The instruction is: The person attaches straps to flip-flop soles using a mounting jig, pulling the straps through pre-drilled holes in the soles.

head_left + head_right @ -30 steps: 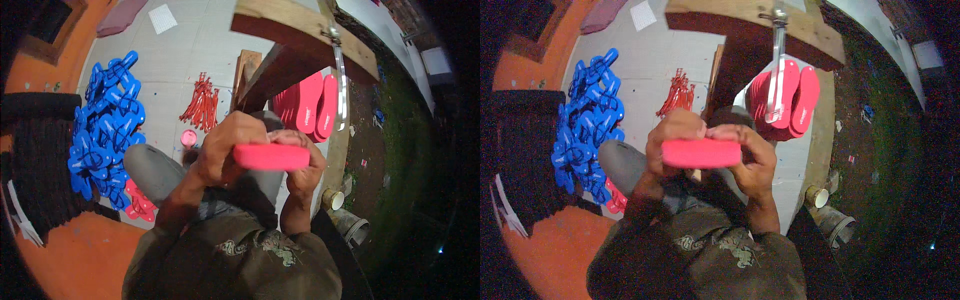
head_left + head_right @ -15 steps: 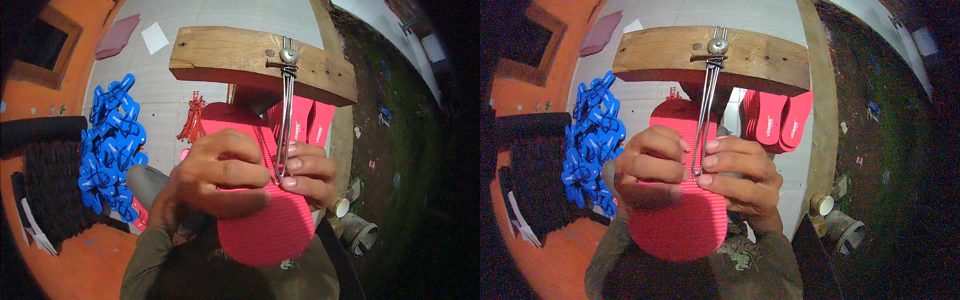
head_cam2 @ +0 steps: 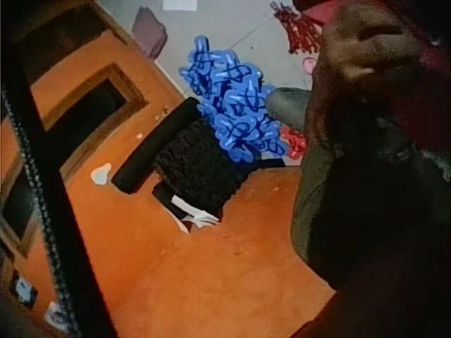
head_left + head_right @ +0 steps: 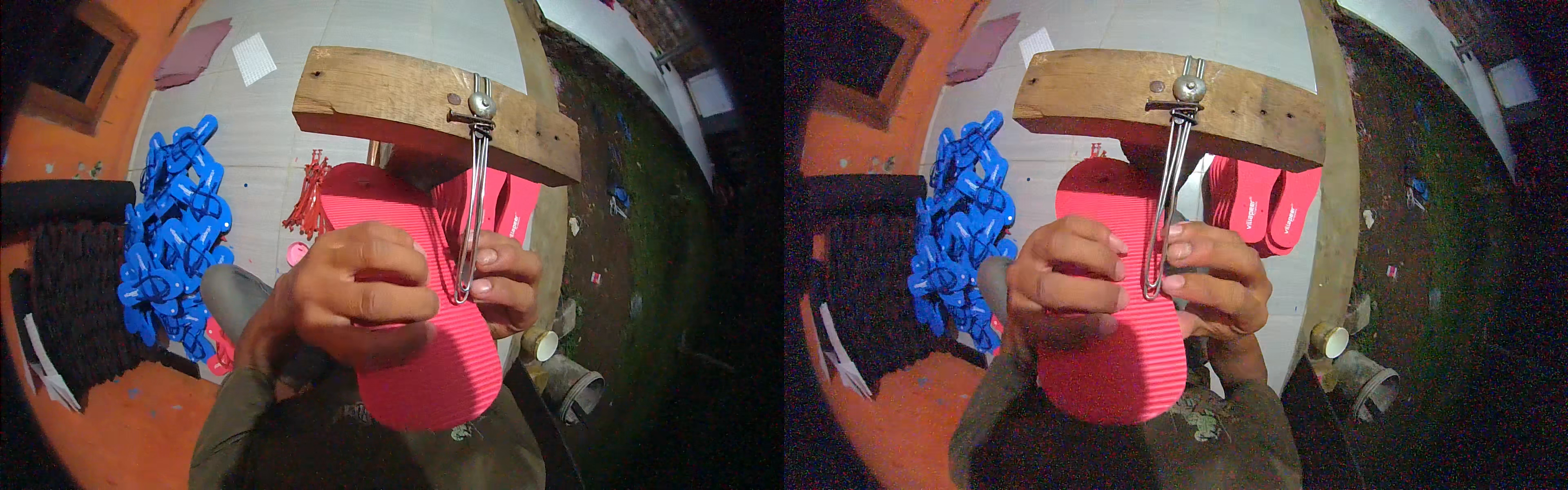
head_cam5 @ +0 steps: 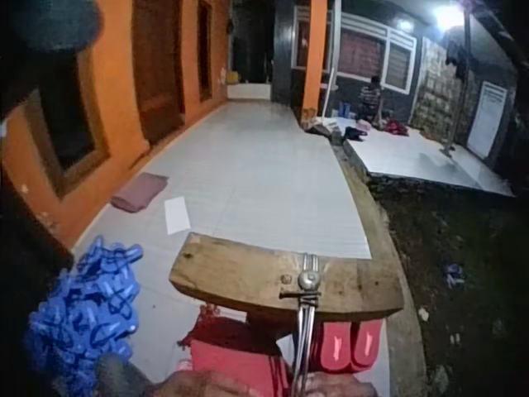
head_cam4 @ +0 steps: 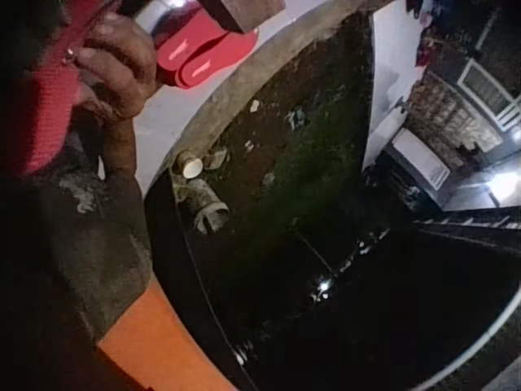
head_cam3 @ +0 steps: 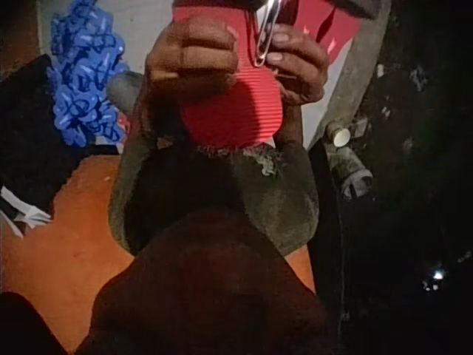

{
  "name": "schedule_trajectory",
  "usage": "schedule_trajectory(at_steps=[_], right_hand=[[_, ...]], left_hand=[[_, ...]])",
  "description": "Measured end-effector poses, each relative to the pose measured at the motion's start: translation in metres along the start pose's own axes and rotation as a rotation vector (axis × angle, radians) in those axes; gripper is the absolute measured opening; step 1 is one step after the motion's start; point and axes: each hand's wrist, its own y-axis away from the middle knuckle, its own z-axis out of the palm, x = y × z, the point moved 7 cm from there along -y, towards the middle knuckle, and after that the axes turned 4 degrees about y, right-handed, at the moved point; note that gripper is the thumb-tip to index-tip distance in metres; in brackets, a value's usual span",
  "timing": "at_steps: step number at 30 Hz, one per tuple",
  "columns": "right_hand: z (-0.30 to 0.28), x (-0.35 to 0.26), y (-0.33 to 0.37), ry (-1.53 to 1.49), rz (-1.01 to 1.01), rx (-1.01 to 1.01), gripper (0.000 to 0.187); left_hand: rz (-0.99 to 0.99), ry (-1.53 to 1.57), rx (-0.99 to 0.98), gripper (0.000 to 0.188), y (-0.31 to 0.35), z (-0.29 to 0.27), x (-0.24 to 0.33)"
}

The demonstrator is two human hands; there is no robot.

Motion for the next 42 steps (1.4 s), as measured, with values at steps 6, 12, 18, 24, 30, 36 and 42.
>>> schedule_trajectory(at_steps=[6, 12, 18, 24, 30, 36, 42], right_hand=[[0.002, -0.001, -0.002, -0.001, -0.008, 0.001, 0.030], [0.003, -0.006, -0.006, -0.005, 0.062, -0.087, 0.024], [0.002, -0.013, -0.013, 0.070, 0.145, -0.067, 0.027], [0.001, -0.028, -0.035, 0.073, 0.265, 0.189, 0.020], [0.010, -0.023, -0.015, -0.030, 0.445, 0.145, 0.023], [0.002, -0.017, -0.009, 0.196, 0.431, 0.123, 0.021], [-0.005, -0.017, -0.004, 0.317, 0.064, 0.137, 0.026]], left_hand=[[0.028, -0.033, 0.002, 0.012, -0.003, 0.001, -0.003], [-0.074, 0.050, -0.027, 0.021, -0.002, 0.002, -0.011], [-0.176, 0.050, -0.057, 0.020, 0.003, -0.003, -0.014], [-0.615, -0.173, 0.252, 0.055, -0.017, -0.014, -0.009], [-0.767, 0.005, 0.360, 0.056, 0.010, -0.001, -0.004], [-0.744, -0.047, 0.382, 0.042, 0.022, 0.001, -0.037], [-0.342, -0.233, 0.365, 0.037, 0.007, -0.004, 0.000]])
